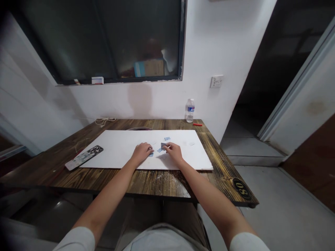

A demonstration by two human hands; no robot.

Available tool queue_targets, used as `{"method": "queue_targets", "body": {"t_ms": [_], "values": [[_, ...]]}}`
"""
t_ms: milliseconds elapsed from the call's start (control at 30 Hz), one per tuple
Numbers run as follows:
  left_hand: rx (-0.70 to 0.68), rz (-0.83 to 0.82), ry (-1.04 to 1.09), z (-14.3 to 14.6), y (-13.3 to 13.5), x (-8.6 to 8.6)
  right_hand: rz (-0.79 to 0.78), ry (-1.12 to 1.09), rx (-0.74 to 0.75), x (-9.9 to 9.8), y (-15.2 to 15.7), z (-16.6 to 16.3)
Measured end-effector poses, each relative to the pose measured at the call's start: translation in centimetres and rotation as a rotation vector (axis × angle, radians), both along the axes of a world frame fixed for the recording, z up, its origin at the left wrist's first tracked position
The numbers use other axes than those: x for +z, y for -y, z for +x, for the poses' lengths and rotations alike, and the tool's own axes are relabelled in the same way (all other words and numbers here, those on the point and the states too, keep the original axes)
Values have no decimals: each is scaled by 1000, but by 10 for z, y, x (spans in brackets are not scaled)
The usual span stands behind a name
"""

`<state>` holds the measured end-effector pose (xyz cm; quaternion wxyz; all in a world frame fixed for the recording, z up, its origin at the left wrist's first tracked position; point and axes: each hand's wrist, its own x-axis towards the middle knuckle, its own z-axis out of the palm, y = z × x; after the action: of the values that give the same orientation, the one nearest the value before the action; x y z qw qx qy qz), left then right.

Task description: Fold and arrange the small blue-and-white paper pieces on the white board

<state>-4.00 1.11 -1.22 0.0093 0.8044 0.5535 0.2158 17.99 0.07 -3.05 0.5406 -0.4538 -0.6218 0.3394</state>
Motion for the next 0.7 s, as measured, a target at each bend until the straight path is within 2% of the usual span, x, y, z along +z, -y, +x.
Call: {"method": "queue_targets", "body": {"t_ms": [200, 433, 600, 700], "values": [[-11, -112, -54, -9, -5, 2, -12, -3, -17, 1, 0, -1], [6, -122, 1, -7, -5, 1, -7, 10, -16, -1, 0, 1], [11, -117, 109, -1, -5, 0, -9, 15, -22, -2, -1, 2], [-34, -113, 278, 5, -3, 0, 1, 30, -21, -4, -2, 2]]}}
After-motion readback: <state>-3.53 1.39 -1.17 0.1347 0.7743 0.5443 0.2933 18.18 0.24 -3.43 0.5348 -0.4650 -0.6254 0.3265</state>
